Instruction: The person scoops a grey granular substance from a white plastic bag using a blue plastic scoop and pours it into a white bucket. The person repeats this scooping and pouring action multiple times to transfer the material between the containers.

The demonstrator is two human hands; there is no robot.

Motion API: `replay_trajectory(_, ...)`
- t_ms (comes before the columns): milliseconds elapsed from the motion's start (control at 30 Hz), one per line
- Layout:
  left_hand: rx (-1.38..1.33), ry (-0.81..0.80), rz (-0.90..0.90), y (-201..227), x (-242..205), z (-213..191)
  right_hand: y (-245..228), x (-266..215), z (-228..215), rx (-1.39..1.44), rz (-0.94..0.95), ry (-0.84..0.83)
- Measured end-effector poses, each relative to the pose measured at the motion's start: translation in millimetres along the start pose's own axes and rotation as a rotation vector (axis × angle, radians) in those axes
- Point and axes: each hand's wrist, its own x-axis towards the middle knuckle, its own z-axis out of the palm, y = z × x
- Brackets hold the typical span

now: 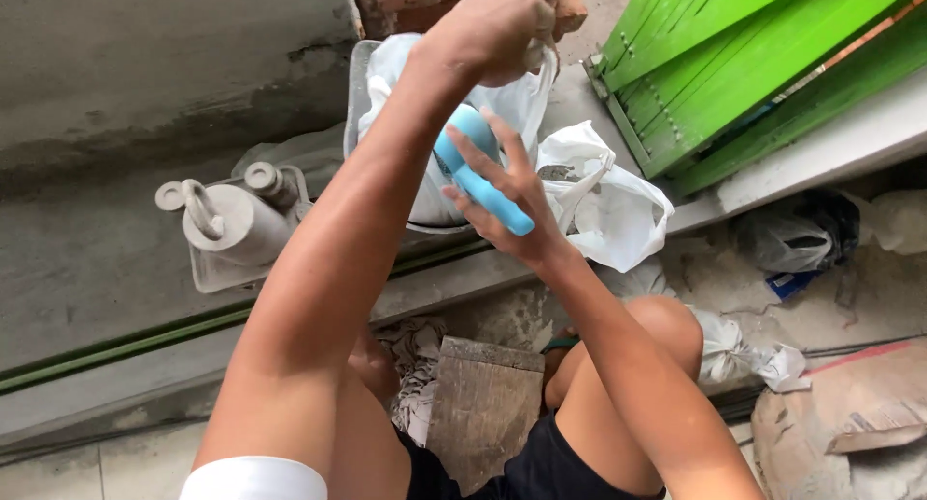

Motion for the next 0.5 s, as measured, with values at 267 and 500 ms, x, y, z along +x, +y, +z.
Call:
replay_trajectory(267, 0.029, 0.075, 0.24, 16, 2, 19, -13, 14, -18, 0.091, 0.059, -0.079)
replay_trajectory(500, 0.128, 0.275, 0.38, -8, -37, -19, 5, 15, -33, -0.223, -0.094, -0.026)
